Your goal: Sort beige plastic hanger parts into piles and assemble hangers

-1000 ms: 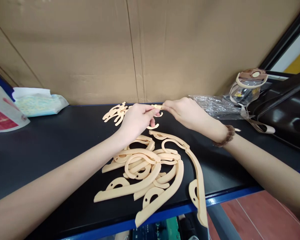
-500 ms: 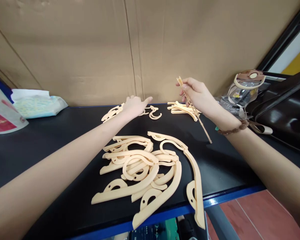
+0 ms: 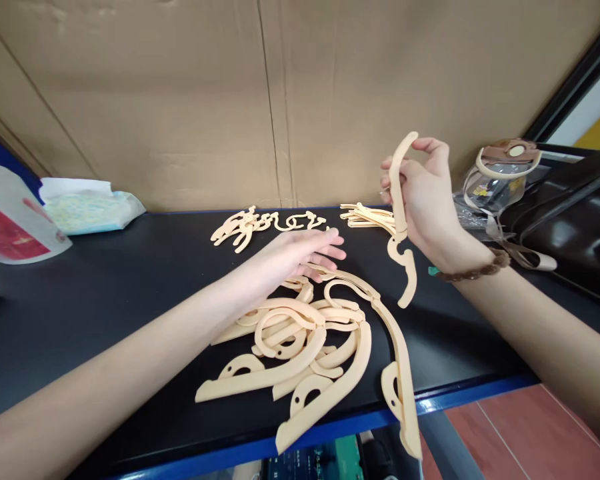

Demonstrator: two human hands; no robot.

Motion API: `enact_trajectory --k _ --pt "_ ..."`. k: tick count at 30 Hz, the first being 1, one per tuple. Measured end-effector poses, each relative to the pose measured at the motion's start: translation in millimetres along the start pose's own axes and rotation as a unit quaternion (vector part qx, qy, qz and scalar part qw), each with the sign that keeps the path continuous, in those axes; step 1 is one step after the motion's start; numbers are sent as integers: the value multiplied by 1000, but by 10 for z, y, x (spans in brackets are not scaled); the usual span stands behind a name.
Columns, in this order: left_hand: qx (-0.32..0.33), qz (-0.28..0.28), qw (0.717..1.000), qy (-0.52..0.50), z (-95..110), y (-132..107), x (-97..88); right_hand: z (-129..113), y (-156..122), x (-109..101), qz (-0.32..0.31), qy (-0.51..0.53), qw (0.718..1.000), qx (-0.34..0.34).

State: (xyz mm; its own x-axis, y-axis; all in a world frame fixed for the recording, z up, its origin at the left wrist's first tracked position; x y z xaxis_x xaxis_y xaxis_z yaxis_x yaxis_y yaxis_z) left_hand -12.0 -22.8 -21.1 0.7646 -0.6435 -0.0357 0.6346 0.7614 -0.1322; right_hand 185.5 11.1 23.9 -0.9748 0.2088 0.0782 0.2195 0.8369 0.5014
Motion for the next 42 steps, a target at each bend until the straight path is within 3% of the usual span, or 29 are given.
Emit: enact_trajectory --k 6,11,13,16,17,19,21,23,26,30,33,37,39,42 --pt "53 -52 996 -57 -40 -15 185 -140 -16 -127 62 112 992 17" --pt "23 -171 967 -187 1 -68 357 -17 -65 19 -55 -1 998 -14" --pt "17 -152 966 -208 39 -88 285 61 -64 55 -62 -59 996 -34" --pt "34 -82 977 -192 80 -100 55 108 -50 49 -39 -184 980 -71" --pt "38 -63 981 -178 82 -99 -26 91 -55 53 -37 -255 961 -100" --pt "34 -34 988 -148 69 -87 -167 39 -98 110 -60 -409 892 -180" --pt "19 -26 992 -119 44 -67 -258 19 -185 223 -128 -512 809 -260" --pt "8 -30 995 -92 23 -46 -303 46 -286 341 -219 -549 747 -305" --pt "-4 -30 998 -60 -7 -22 -342 92 -393 446 -299 -564 706 -307" --pt "-30 -18 999 -37 -42 -5 -393 75 -466 500 -313 -582 703 -261" --pt "-30 -2 1000 -6 -12 -14 -382 41 -514 523 -274 -635 686 -225" --pt "-9 75 996 53 64 -58 -282 47 -562 567 -266 -667 662 -213" --pt "8 114 989 91 89 -79 -236 78 -553 576 -292 -645 680 -192" --pt "30 137 974 177 120 -84 -231 98 -520 584 -340 -563 737 -156"
Point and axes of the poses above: each hand's wrist, its own y-axis towards the middle knuckle, its own x-axis out of the palm, z = x × y, the point moved 4 cm from there along y, towards the middle knuckle, and after that the axes turned 8 degrees about -z, right-handed, at the moved point
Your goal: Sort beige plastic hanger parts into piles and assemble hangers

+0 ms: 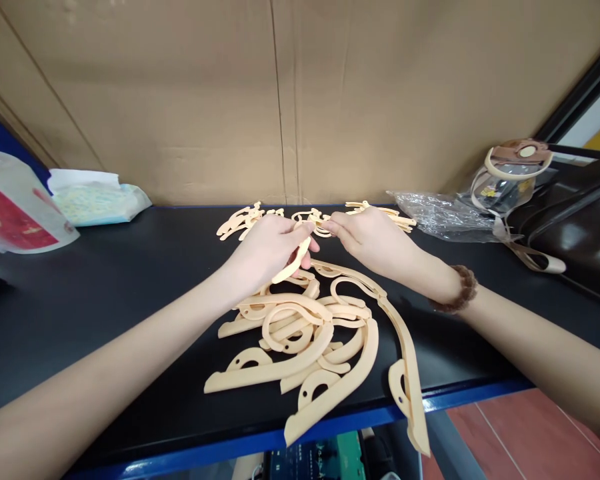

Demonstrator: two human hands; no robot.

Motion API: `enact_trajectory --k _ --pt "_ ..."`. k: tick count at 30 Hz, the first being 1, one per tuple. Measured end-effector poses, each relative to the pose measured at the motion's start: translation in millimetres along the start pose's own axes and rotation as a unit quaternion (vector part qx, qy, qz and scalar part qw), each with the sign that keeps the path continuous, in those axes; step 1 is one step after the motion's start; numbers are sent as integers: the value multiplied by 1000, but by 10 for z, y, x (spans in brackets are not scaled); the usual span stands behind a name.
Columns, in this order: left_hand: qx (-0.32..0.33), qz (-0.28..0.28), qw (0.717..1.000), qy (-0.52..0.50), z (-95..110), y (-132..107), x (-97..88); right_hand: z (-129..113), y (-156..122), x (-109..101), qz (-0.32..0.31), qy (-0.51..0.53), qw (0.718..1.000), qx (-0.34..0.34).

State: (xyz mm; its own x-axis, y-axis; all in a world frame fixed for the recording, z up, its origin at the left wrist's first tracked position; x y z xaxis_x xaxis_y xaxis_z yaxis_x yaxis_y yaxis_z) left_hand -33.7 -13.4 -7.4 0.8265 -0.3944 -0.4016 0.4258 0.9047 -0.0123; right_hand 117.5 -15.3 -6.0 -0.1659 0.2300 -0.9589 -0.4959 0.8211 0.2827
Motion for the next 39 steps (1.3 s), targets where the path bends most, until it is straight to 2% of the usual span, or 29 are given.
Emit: enact_trajectory --k 3,7,9,11,13,15,17,20,21,24,26,29,34,37,39 --pt "-6 -30 996 89 10 43 -84 -12 17 -18 -32 99 995 -8" --pt "-38 -108 983 145 43 73 -233 -73 10 -84 -46 138 989 -10" --pt "-39 -135 977 160 63 60 -290 -55 11 -81 -83 174 981 -21" --pt "-33 -176 963 203 68 37 -317 79 19 -37 -145 221 965 -2" --pt "-30 -191 949 249 51 28 -366 366 34 0 -166 230 956 70" --pt "-35 -122 951 283 17 66 -503 758 46 -28 -102 142 969 174" --pt "-46 5 949 311 -50 134 -711 1094 46 -64 -37 39 972 229" --pt "-45 119 920 370 -250 267 -958 1435 14 -20 -4 -15 960 280" --pt "-5 157 900 407 -301 306 -1009 1499 2 14 -3 -26 958 285" --pt "-5 173 883 437 -550 413 -1061 1574 -19 140 -2 -48 962 267" --pt "-13 185 870 458 -635 442 -1036 1565 -15 218 6 -55 968 243" --pt "18 179 845 505 -587 449 -883 1500 16 289 21 -65 976 207" --pt "104 67 821 557 -411 457 -396 1278 77 249 38 -83 984 155" --pt "125 38 817 562 -372 463 -170 1052 91 169 23 -66 992 105" --pt "134 22 824 550 -360 477 -86 856 89 115 3 -45 997 61"
Point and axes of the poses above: each hand's wrist, its own y-axis towards the middle knuckle, its own x-axis out of the palm, z = x × y, the point moved 4 cm from there along y, towards the middle knuckle, and after that the axes turned 8 degrees about -z, right-handed, at the moved point
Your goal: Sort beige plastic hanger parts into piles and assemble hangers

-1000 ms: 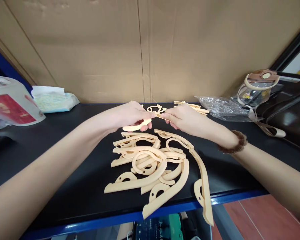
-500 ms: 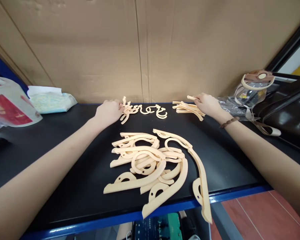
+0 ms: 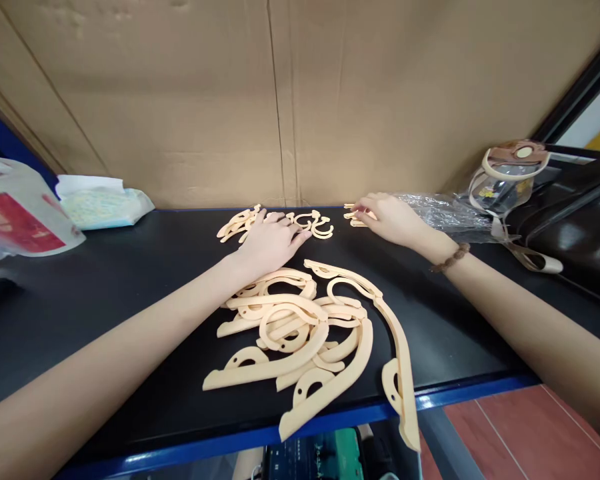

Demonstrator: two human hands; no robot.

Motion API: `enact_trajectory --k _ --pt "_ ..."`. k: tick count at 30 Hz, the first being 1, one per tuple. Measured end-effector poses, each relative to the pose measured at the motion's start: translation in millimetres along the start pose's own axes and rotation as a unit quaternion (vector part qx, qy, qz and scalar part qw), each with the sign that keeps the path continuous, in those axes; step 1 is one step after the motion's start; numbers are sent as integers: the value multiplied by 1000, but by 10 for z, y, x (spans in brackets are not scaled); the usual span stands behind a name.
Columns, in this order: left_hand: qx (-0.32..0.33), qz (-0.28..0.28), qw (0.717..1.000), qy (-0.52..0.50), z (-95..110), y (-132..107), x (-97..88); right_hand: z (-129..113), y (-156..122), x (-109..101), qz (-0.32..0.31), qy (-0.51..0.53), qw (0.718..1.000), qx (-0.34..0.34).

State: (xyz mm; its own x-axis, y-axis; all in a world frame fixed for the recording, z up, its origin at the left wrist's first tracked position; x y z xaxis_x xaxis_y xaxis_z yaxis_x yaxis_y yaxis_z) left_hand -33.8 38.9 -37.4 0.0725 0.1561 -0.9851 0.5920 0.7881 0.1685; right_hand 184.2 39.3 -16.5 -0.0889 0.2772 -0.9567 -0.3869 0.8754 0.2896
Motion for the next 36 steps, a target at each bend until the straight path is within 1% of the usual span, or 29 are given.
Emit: enact_trajectory --k 2,3,5,6,7,8,10,13,15,17,19,22,23,24,25,26,28,30,32,34,36 --pt "15 -15 999 -30 38 24 8 -206 -35 -46 -45 36 997 -50" --pt "21 -21 999 -44 48 33 1 -309 -57 -46 -93 74 990 -79" --pt "31 -29 997 -61 64 32 -34 -489 -110 -23 -196 158 960 -121" --pt "33 -28 997 -69 71 21 -62 -555 -136 -12 -235 192 943 -132" --pt "31 -24 996 -82 78 2 -95 -600 -155 -3 -260 214 931 -138" --pt "26 -20 994 -105 84 -24 -128 -626 -166 4 -273 226 925 -139" --pt "6 -16 984 -177 91 -84 -185 -631 -170 22 -276 230 924 -135" --pt "-31 -23 955 -295 112 -156 -226 -571 -143 45 -239 219 939 -114" --pt "-55 -35 930 -362 144 -179 -227 -527 -121 58 -206 245 943 -87" --pt "-78 -59 889 -448 190 -188 -206 -510 -106 72 -183 303 933 -67" --pt "-116 -63 827 -546 219 -196 -175 -521 -96 70 -156 349 922 -62" --pt "-186 -14 719 -670 201 -203 -111 -536 -88 15 -99 372 921 -58" --pt "-199 -1 688 -698 190 -199 -87 -532 -87 -13 -85 372 923 -53" --pt "-204 4 664 -719 181 -189 -66 -521 -87 -46 -71 366 927 -47" --pt "-204 3 649 -733 173 -177 -52 -506 -88 -80 -60 355 932 -42" --pt "-205 2 640 -741 164 -165 -46 -490 -90 -113 -53 338 939 -38" --pt "-209 -1 636 -743 147 -151 -62 -466 -97 -165 -47 286 956 -38" --pt "-215 -2 638 -739 146 -158 -100 -474 -111 -195 -41 211 975 -49" --pt "-212 -19 646 -733 184 -181 -135 -524 -133 -208 -25 124 990 -69" --pt "-195 -53 659 -724 259 -213 -145 -602 -158 -208 -8 49 994 -92" --pt "-172 -87 676 -712 345 -242 -137 -673 -178 -203 3 -7 993 -114"
Point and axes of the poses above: each hand's wrist, its own y-axis towards the middle knuckle, its own x-axis out of the palm, z = x × y, the point moved 4 cm from there along y, towards the middle knuckle, and after that the axes turned 8 degrees about -z, right-handed, at the moved point
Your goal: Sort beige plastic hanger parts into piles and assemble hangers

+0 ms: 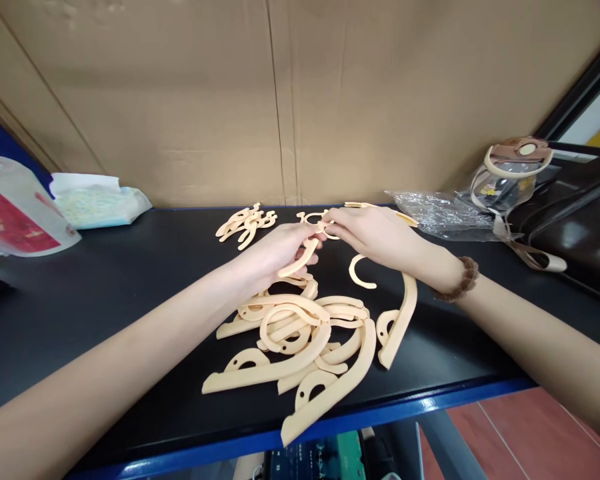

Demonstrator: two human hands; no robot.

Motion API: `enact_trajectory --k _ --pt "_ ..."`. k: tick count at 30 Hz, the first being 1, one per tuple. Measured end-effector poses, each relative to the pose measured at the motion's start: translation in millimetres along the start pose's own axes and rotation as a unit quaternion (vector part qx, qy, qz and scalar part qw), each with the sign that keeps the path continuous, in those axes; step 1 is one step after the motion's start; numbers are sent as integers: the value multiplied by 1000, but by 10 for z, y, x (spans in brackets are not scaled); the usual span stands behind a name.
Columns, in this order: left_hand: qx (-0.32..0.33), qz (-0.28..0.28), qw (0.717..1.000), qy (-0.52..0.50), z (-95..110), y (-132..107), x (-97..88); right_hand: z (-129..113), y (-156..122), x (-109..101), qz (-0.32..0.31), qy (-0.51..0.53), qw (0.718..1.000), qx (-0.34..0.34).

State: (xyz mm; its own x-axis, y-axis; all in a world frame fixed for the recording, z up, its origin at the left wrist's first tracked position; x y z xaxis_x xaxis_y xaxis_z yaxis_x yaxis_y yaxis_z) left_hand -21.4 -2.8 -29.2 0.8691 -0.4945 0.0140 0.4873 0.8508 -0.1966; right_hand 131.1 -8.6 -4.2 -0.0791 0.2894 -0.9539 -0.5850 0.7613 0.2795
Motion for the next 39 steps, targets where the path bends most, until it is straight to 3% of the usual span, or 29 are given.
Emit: enact_trajectory --k 3,6,13,18,20,23,25,26,29,32,36,39 --pt "2 -45 999 30 -10 -19 85 -45 2 5 -1 -58 998 -28" --pt "-9 -52 995 80 58 -18 60 -24 17 9 -16 -62 997 -42" --pt "-51 -76 966 241 292 -77 -90 -105 50 -54 -54 103 991 -71" --pt "-41 -31 941 334 332 -96 -96 26 54 -31 -62 126 986 -88" --pt "-27 22 927 373 351 -79 -210 209 50 -33 -58 195 979 -28" --pt "17 140 885 444 387 -20 -540 457 3 -65 -49 349 931 97" --pt "47 237 830 503 396 28 -803 493 -33 -114 -44 398 908 126" --pt "45 261 827 496 366 66 -927 478 -45 -141 -43 413 901 126" --pt "41 272 885 375 236 182 -1198 418 -65 -193 -14 501 850 160" --pt "54 295 905 302 190 221 -1294 414 -68 -201 52 581 783 215" --pt "101 315 904 271 261 166 -1187 481 -40 -148 124 643 718 236" --pt "130 256 941 177 286 125 -948 501 -31 -90 146 693 663 243"
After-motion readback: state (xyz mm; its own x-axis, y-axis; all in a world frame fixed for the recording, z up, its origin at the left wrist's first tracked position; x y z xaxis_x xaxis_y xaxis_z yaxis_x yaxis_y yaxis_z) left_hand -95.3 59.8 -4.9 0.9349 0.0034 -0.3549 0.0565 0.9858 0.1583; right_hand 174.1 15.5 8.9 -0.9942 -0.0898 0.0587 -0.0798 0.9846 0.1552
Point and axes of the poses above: each hand's wrist, its own y-axis towards the middle knuckle, its own x-axis out of the palm, z = x × y, the point moved 4 cm from there along y, towards the middle knuckle, and after that the axes turned 8 degrees about -z, right-handed, at the moved point
